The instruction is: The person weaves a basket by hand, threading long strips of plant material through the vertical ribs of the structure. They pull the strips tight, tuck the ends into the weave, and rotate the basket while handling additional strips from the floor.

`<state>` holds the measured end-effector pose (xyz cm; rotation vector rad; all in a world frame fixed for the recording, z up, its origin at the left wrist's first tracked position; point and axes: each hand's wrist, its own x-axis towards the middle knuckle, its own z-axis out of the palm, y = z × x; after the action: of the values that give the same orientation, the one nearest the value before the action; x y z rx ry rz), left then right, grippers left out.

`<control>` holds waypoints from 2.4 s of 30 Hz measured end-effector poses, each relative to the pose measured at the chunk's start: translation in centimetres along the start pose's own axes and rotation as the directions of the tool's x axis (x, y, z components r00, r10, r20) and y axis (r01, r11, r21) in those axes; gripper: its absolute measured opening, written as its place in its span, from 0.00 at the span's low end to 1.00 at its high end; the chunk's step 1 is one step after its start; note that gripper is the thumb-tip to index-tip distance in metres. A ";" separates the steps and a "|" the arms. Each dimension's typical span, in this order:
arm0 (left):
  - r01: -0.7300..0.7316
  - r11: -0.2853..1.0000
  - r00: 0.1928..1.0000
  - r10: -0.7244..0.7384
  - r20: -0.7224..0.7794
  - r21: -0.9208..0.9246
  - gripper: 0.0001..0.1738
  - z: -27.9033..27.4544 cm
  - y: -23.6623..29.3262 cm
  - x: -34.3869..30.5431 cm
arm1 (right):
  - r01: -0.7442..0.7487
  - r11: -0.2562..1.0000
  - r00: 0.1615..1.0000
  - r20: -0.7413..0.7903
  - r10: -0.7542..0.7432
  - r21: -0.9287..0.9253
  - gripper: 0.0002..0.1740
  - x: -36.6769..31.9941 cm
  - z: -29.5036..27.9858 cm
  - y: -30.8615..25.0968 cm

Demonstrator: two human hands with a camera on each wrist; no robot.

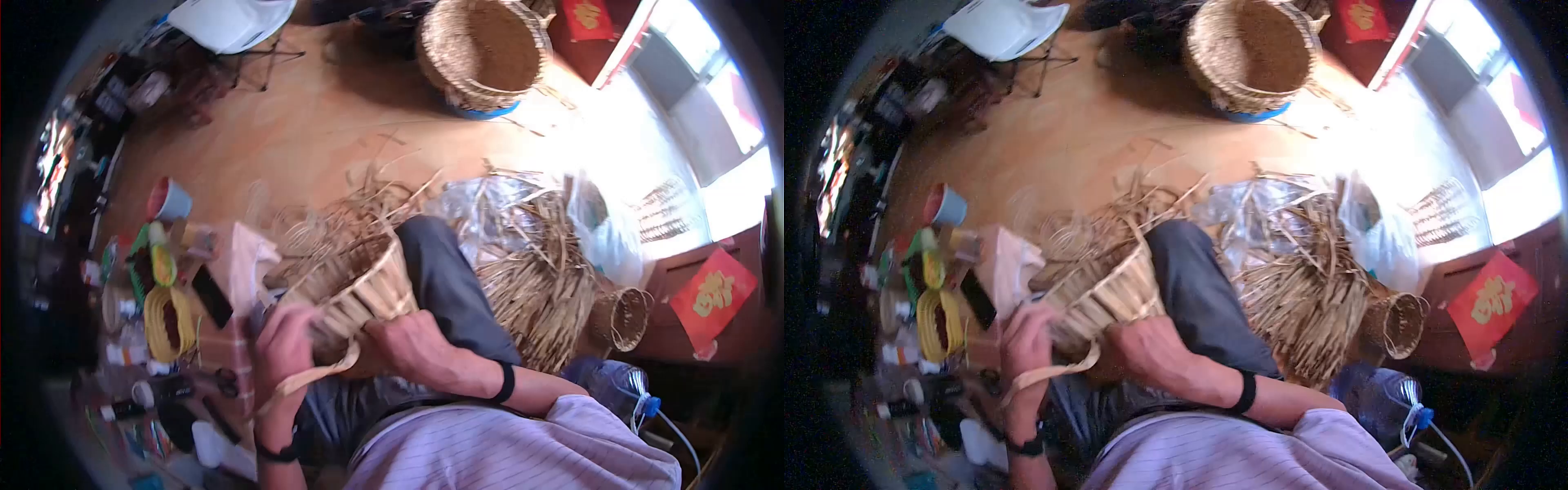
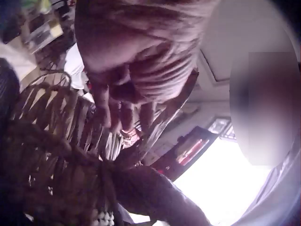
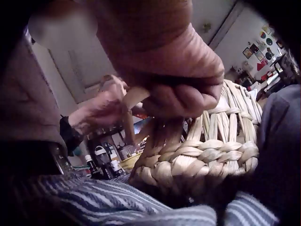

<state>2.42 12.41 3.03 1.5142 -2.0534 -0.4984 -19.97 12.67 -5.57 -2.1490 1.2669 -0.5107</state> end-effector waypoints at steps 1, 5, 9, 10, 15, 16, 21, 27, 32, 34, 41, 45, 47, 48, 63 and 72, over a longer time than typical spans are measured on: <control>0.024 0.998 0.998 -0.027 0.050 0.066 0.11 0.2 0.7 1.5 | 0.009 0.998 1.000 0.004 -0.008 -0.059 0.08 -0.2 0.4 -0.1; -0.145 0.980 0.944 0.097 0.317 0.133 0.13 2.3 -2.4 6.4 | 0.045 0.982 0.993 -0.100 -0.064 -0.184 0.07 -0.9 1.5 1.2; -0.035 0.998 0.561 0.058 0.826 -0.046 0.23 5.1 -7.5 11.4 | 0.037 0.999 0.990 -0.131 -0.042 -0.039 0.05 0.5 -0.8 -1.1; 0.064 0.998 0.453 -0.024 0.891 -0.006 0.22 5.1 -7.8 12.3 | 0.052 0.997 0.990 -0.129 -0.059 -0.053 0.05 0.7 -0.9 -1.4; 0.021 1.000 0.234 -0.001 0.972 -0.004 0.23 6.3 -10.7 13.5 | 0.042 0.997 0.991 -0.127 -0.050 -0.067 0.09 0.9 -0.6 -1.3; 0.013 0.999 0.229 0.027 0.973 -0.031 0.23 7.2 -11.8 13.4 | 0.033 0.997 0.990 -0.134 -0.042 -0.071 0.11 0.9 -0.3 -1.3; -0.022 0.990 0.287 0.138 0.948 -0.137 0.19 10.9 -16.2 12.6 | 0.014 1.000 0.990 -0.140 -0.017 -0.020 0.10 0.7 -0.8 -1.6; 0.582 0.810 0.710 -0.469 0.526 -0.064 0.16 3.7 -10.0 10.0 | 0.094 0.995 0.974 -0.213 -0.084 0.039 0.14 0.4 -0.5 -1.5; 0.674 -0.013 0.716 -0.230 0.659 -0.738 0.15 9.2 -14.6 11.4 | 0.122 0.991 0.979 -0.169 -0.113 0.048 0.21 0.0 -0.6 -1.2; 0.640 -0.082 0.723 -0.272 0.635 -0.764 0.14 8.9 -12.5 11.3 | 0.123 0.988 0.982 -0.158 -0.107 0.094 0.24 -0.2 -1.0 -1.2; 0.404 0.633 0.913 -0.237 0.331 -0.661 0.15 11.2 -15.9 9.1 | 0.160 0.974 0.983 -0.114 -0.143 0.162 0.25 -0.4 -1.8 -0.8; 0.468 0.824 0.765 -0.197 0.613 -0.320 0.09 6.5 -11.9 8.6 | 0.136 0.924 0.983 -0.161 -0.082 0.359 0.19 -1.1 -2.0 1.1; 0.521 0.796 0.654 -0.139 0.744 -0.309 0.10 5.7 -11.1 9.4 | 0.074 0.930 0.974 -0.224 0.009 0.360 0.15 -0.8 -2.5 2.0; 0.532 0.788 0.629 -0.123 0.768 -0.310 0.09 5.3 -10.3 9.5 | 0.024 0.915 0.968 -0.237 0.079 0.403 0.14 -0.5 -2.8 2.0; 0.320 0.804 0.680 0.172 0.712 -0.500 0.14 6.3 -10.9 8.4 | 0.054 0.925 0.965 -0.258 0.048 0.376 0.20 0.9 -0.4 3.2; 0.272 0.820 0.572 0.282 0.770 -0.503 0.14 8.2 -11.9 9.3 | 0.127 0.892 0.956 -0.294 0.007 0.434 0.21 1.3 -0.4 1.4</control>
<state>4.24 -0.20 -8.48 0.9205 -2.1601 -1.9639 -20.46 10.89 -6.13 -1.7646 1.0935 -1.0670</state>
